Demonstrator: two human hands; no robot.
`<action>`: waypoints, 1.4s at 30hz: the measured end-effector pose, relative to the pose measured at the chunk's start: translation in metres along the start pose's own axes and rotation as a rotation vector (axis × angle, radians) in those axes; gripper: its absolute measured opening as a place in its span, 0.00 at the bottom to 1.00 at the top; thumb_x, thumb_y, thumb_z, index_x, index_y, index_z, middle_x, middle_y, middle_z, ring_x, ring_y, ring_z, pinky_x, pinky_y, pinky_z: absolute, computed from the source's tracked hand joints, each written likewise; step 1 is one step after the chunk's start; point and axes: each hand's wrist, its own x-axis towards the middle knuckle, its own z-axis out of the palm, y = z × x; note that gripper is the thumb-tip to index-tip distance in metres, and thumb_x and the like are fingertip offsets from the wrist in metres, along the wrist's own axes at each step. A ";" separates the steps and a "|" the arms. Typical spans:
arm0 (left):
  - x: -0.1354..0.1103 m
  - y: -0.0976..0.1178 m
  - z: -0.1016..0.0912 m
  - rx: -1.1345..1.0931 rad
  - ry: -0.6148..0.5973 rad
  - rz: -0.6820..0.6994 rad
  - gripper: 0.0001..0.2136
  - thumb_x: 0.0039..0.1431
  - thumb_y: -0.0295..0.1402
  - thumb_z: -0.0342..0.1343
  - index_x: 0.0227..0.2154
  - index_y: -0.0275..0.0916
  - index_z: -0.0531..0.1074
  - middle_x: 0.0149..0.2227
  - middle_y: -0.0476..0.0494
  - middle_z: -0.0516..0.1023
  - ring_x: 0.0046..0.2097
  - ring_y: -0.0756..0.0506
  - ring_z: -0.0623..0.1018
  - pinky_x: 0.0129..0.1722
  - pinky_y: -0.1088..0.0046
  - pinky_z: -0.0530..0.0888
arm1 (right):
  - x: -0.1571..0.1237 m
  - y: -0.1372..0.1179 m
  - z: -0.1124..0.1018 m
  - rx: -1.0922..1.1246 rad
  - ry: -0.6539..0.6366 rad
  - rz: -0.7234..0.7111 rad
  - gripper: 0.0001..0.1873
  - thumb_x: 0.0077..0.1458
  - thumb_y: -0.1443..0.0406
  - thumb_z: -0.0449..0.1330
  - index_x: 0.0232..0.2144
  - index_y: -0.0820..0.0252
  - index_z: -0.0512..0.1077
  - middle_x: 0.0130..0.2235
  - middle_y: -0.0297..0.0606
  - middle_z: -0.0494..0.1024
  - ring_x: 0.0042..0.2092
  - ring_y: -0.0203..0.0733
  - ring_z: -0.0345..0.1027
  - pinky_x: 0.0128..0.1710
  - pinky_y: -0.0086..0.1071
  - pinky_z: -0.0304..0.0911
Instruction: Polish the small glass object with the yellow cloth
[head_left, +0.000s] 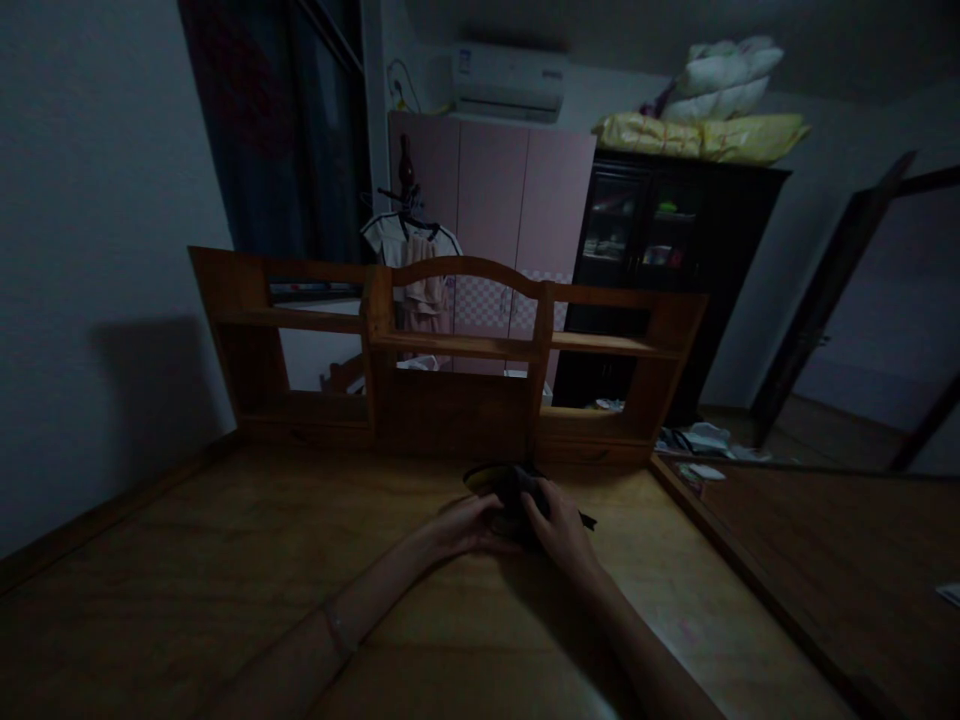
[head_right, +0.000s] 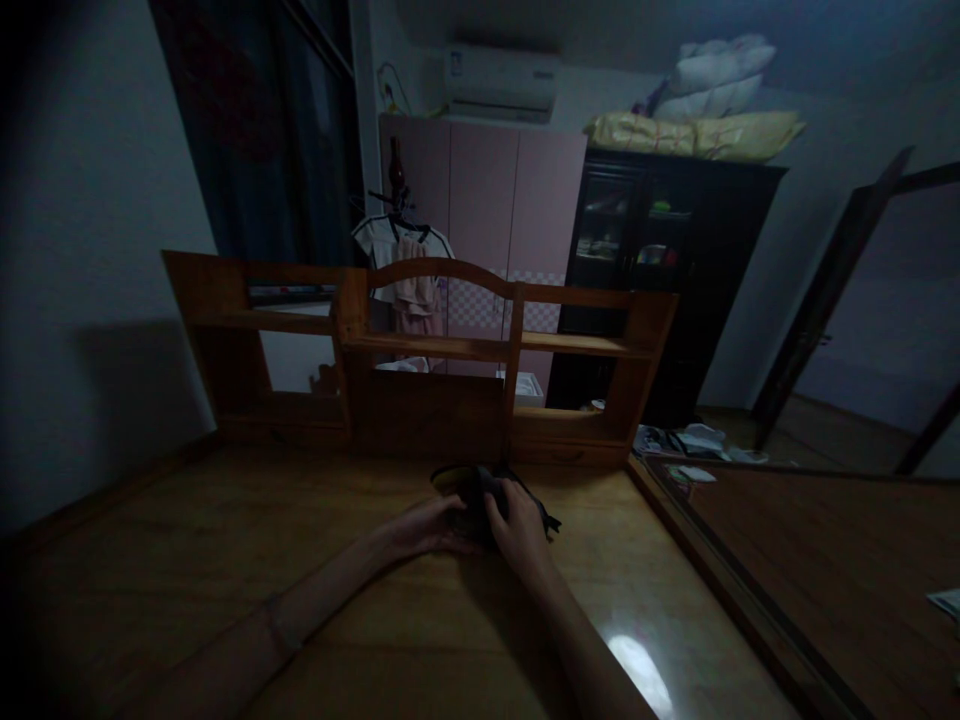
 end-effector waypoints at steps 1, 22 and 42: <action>0.000 0.000 -0.001 -0.003 0.003 0.002 0.20 0.52 0.28 0.57 0.50 0.35 0.64 0.45 0.37 0.76 0.48 0.37 0.76 0.52 0.44 0.69 | 0.000 -0.001 0.000 0.001 0.011 0.006 0.12 0.62 0.62 0.51 0.45 0.58 0.69 0.43 0.41 0.75 0.45 0.46 0.69 0.45 0.35 0.62; -0.008 -0.005 0.002 0.004 0.075 0.140 0.15 0.46 0.20 0.57 0.40 0.33 0.71 0.40 0.40 0.77 0.46 0.40 0.75 0.53 0.48 0.70 | -0.001 -0.015 -0.005 0.111 -0.051 -0.023 0.14 0.60 0.59 0.55 0.48 0.55 0.67 0.45 0.39 0.75 0.46 0.45 0.69 0.47 0.36 0.62; -0.014 -0.003 0.011 0.169 0.106 0.151 0.31 0.40 0.23 0.69 0.50 0.39 0.67 0.53 0.36 0.71 0.51 0.38 0.74 0.53 0.57 0.71 | -0.005 -0.015 -0.009 0.123 -0.196 0.000 0.29 0.59 0.66 0.50 0.62 0.55 0.51 0.46 0.39 0.74 0.46 0.44 0.70 0.48 0.36 0.63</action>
